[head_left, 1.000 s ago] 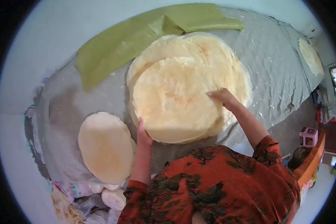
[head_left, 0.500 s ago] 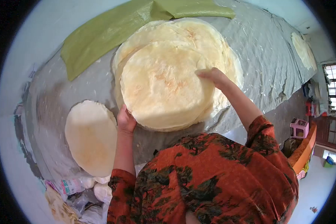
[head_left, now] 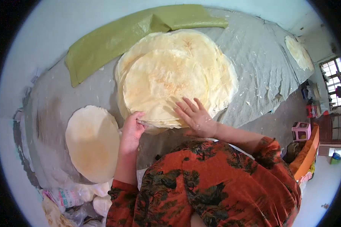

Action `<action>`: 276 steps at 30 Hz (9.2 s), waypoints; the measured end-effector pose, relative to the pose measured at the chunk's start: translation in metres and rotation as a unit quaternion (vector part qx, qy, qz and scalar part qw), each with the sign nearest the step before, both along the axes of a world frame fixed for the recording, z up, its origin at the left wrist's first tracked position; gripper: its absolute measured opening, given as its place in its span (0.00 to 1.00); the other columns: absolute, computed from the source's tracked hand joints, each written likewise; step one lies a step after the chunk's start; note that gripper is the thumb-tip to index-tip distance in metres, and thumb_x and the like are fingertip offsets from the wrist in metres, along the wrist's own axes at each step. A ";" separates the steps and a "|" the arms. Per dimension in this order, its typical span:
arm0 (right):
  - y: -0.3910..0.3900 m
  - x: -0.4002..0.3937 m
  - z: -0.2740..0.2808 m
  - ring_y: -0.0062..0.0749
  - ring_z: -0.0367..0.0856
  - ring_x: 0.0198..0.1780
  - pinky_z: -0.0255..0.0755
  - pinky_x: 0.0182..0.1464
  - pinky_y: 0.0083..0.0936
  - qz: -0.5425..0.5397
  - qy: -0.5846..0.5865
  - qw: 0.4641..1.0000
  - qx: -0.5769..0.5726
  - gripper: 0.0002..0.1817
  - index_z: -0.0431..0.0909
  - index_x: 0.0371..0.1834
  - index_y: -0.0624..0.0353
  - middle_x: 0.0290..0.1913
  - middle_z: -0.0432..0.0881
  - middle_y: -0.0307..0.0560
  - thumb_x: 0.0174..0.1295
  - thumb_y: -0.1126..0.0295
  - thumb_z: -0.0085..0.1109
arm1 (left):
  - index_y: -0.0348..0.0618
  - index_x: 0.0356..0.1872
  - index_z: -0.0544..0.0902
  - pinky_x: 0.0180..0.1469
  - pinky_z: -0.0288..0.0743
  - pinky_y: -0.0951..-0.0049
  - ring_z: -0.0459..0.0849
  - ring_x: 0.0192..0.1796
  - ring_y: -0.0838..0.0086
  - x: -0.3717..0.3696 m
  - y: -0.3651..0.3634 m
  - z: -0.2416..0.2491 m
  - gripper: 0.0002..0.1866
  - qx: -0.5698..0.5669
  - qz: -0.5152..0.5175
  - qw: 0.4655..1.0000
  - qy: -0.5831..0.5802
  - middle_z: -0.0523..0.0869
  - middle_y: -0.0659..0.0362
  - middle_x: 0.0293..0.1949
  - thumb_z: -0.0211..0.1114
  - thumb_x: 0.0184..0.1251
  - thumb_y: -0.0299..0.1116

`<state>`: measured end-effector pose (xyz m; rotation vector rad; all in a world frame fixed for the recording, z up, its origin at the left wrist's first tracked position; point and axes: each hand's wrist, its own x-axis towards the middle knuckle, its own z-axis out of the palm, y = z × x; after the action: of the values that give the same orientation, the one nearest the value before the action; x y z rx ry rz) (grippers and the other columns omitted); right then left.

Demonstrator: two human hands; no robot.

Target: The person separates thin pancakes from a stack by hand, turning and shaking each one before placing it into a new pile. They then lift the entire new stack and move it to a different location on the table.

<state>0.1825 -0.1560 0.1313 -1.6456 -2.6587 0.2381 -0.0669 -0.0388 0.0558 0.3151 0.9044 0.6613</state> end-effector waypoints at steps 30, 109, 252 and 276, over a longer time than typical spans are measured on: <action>0.100 0.182 -0.073 0.35 0.80 0.39 0.75 0.38 0.30 -0.457 0.657 0.551 -0.238 0.21 0.71 0.46 0.73 0.40 0.79 0.51 0.49 0.73 0.63 | 0.39 0.63 0.62 0.60 0.64 0.56 0.68 0.62 0.60 0.061 0.011 -0.047 0.31 0.123 0.092 0.987 -0.054 0.67 0.50 0.62 0.51 0.66 0.51; 0.087 -0.201 -0.076 0.46 0.53 0.69 0.51 0.65 0.49 0.052 0.270 0.961 0.032 0.37 0.53 0.68 0.52 0.68 0.56 0.54 0.59 0.47 0.48 | 0.40 0.63 0.61 0.62 0.58 0.53 0.62 0.63 0.51 -0.314 -0.103 -0.016 0.29 0.296 -0.014 0.401 0.867 0.62 0.43 0.62 0.50 0.66 0.46; 0.249 0.030 0.163 0.55 0.78 0.34 0.73 0.38 0.37 -0.153 0.069 0.964 0.207 0.11 0.80 0.39 0.58 0.32 0.79 0.59 0.58 0.67 0.51 | 0.45 0.42 0.62 0.23 0.70 0.73 0.74 0.25 0.73 0.064 0.058 -0.053 0.17 0.121 0.283 0.945 0.111 0.70 0.58 0.29 0.56 0.53 0.22; 0.209 0.036 -0.075 0.48 0.78 0.30 0.71 0.34 0.39 -0.140 0.162 0.977 -0.019 0.12 0.81 0.26 0.58 0.27 0.80 0.55 0.52 0.60 0.57 | 0.43 0.56 0.64 0.54 0.66 0.40 0.69 0.58 0.54 0.066 0.068 -0.026 0.21 0.020 0.111 0.975 -0.191 0.69 0.52 0.54 0.48 0.67 0.44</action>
<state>0.2181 0.0527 0.0566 -1.7864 -2.1738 0.5061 -0.0006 0.0294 0.0295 0.1155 0.5612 0.9113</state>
